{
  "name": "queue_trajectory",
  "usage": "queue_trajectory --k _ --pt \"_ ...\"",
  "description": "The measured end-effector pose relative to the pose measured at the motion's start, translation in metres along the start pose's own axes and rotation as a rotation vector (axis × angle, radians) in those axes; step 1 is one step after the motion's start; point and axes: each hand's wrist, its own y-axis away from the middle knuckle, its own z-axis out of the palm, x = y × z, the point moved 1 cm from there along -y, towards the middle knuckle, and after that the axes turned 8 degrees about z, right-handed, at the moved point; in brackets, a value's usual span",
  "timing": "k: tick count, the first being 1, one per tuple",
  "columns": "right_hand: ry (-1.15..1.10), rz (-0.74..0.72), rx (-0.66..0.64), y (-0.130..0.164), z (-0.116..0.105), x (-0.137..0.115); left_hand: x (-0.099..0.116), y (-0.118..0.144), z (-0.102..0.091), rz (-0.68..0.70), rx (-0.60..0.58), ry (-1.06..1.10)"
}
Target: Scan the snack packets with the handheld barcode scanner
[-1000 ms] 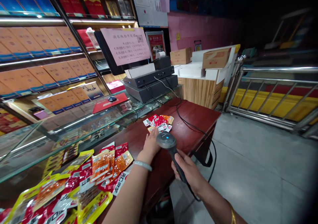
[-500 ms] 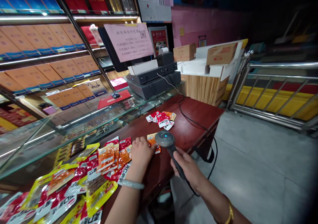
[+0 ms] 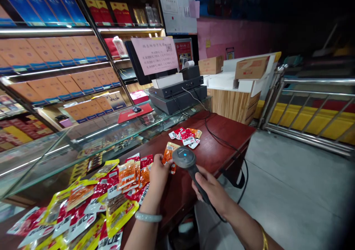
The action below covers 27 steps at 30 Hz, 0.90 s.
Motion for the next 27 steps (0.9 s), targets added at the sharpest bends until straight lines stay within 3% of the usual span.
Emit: queue_trajectory --k 5,14,16,19,22,24,27 --pt "0.066 -0.014 -0.097 -0.009 0.023 0.001 -0.016 0.007 -0.018 0.051 0.134 0.154" --pt "0.088 0.007 -0.199 -0.021 0.052 0.01 -0.034 0.023 -0.058 -0.031 0.215 0.148" --pt "0.103 0.01 -0.201 -0.022 0.056 0.011 -0.041 0.026 -0.075 -0.107 0.222 0.048" --pt "0.113 0.005 -0.209 -0.024 0.056 0.015 -0.047 0.028 -0.106 -0.248 0.233 -0.281" --pt "0.106 0.013 -0.208 -0.028 0.051 0.017 -0.041 0.023 -0.125 -0.23 0.377 -0.579" --pt "0.101 0.012 -0.199 -0.029 0.045 0.016 -0.029 0.014 -0.121 -0.167 0.379 -0.611" --pt "0.073 0.003 -0.156 -0.03 0.032 0.012 -0.003 -0.006 -0.089 -0.05 0.211 -0.568"
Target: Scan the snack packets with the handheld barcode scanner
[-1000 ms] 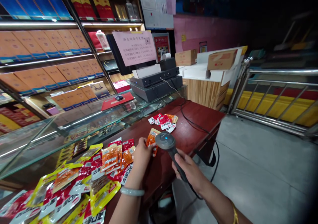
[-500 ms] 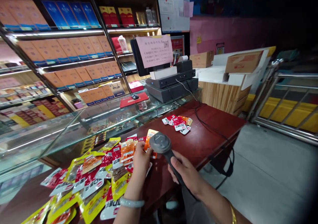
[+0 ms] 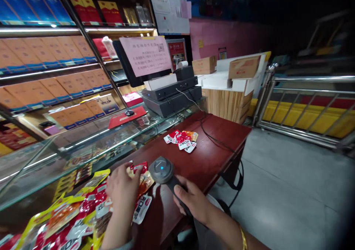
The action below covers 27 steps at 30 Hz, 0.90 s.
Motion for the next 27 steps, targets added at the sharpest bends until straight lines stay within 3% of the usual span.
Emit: queue_trajectory --k 3,7,12,16,20,27 --pt "-0.045 0.017 0.093 0.004 -0.019 -0.003 0.054 -0.012 0.027 0.156 -0.179 0.044" --pt "-0.093 0.027 0.216 0.013 -0.045 -0.005 0.121 -0.024 0.067 0.258 -0.393 0.045" --pt "-0.113 0.001 0.272 0.024 -0.065 -0.008 0.168 -0.034 0.104 0.227 -0.367 0.006" --pt "-0.148 0.027 0.341 0.03 -0.074 -0.009 0.175 -0.042 0.119 0.216 -0.352 0.001" --pt "-0.138 0.025 0.356 0.031 -0.076 -0.009 0.169 -0.049 0.119 0.174 -0.404 0.009" --pt "-0.113 0.001 0.327 0.026 -0.067 -0.011 0.133 -0.032 0.107 0.195 -0.442 0.212"
